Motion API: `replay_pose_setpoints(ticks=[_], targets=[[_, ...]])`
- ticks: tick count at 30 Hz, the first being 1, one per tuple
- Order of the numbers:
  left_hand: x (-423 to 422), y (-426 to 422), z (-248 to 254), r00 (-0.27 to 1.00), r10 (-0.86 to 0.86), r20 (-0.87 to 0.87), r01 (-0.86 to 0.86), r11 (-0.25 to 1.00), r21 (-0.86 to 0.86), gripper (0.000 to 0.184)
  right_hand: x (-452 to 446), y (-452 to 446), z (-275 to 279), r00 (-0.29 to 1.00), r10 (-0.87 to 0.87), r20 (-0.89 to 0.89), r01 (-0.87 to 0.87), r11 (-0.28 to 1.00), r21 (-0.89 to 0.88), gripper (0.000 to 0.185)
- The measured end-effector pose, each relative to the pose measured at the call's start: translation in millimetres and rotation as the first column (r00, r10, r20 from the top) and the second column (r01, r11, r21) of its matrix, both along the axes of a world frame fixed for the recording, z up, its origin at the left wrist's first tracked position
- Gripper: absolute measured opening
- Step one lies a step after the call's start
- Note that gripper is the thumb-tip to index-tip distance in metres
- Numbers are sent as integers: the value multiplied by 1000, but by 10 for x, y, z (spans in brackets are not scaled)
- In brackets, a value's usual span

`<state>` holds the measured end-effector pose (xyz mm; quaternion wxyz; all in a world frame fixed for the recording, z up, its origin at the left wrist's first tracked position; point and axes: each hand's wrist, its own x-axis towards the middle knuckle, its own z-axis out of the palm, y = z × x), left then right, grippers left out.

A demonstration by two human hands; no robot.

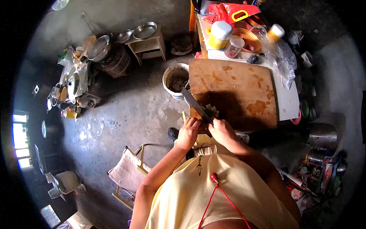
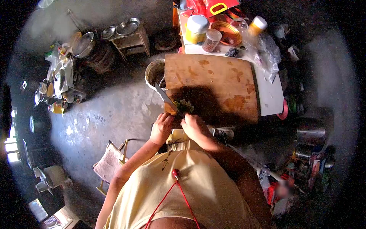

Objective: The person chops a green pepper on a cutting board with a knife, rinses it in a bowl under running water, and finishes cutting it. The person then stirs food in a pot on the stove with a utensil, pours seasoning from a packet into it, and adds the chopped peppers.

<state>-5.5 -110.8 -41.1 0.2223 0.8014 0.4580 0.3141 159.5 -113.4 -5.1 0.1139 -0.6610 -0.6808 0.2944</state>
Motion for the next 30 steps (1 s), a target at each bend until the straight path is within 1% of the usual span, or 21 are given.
replay_pose_setpoints(ticks=[2,3,7,9,12,13,14,15,16,17,18,19,20,22,23,25,27,29,30], targets=[[10,15,-31,999,-24,-35,24,1000,12,21,68,-76,123,998,-47,42,49,998,-36,22],[23,28,-33,999,-29,-32,29,1000,8,21,80,-112,247,999,-25,-44,24,999,-27,24],[42,83,2,999,-34,-41,35,999,12,19,181,-160,332,1000,1,-13,-2,995,-98,25],[14,92,-5,998,-39,-50,39,999,-1,18,214,-173,367,999,33,28,-26,974,-226,25],[31,96,-32,999,-50,-13,50,999,6,18,142,-138,197,1000,12,28,-5,973,-232,25],[34,93,-36,999,-51,3,51,999,13,19,73,-100,165,999,29,35,-21,973,-228,24],[36,104,-39,999,-49,16,49,999,24,20,16,-45,177,999,36,7,-33,981,-192,23],[36,92,-64,999,-39,-28,40,998,43,23,-19,-17,22,1000,30,7,-29,996,-85,22],[30,70,-36,998,-43,-35,45,998,45,23,-62,10,-72,1000,20,3,-20,1000,21,21],[30,66,2,999,-43,-29,44,998,48,24,-54,7,-121,1000,15,-2,-15,999,29,21],[27,66,24,999,-39,-21,40,998,50,26,-62,16,-75,998,-41,-43,42,999,14,22],[10,60,17,997,-55,-48,54,998,-8,27,-62,11,-23,992,-95,-81,95,995,-9,22],[1,61,13,997,-53,-48,53,999,-11,27,-36,-17,53,992,-94,-80,93,996,-12,22],[-1,56,-8,998,-55,-16,56,997,50,27,68,-76,283,998,-47,-49,42,994,-104,28],[-5,43,-20,998,-60,-12,61,997,44,27,167,-76,290,999,49,-7,-49,974,-222,28],[-14,56,-35,995,-79,-56,79,997,1,25,166,-89,348,998,62,17,-56,970,-237,26],[-21,81,-38,997,-77,-25,78,997,9,25,132,-80,290,996,82,35,-70,965,-251,24],[-19,74,-45,997,-80,4,80,997,16,25,73,-51,65,994,113,13,-110,983,-146,19],[-16,79,-50,996,-93,-1,93,996,18,25,15,-6,59,994,109,12,-106,984,-142,19]])
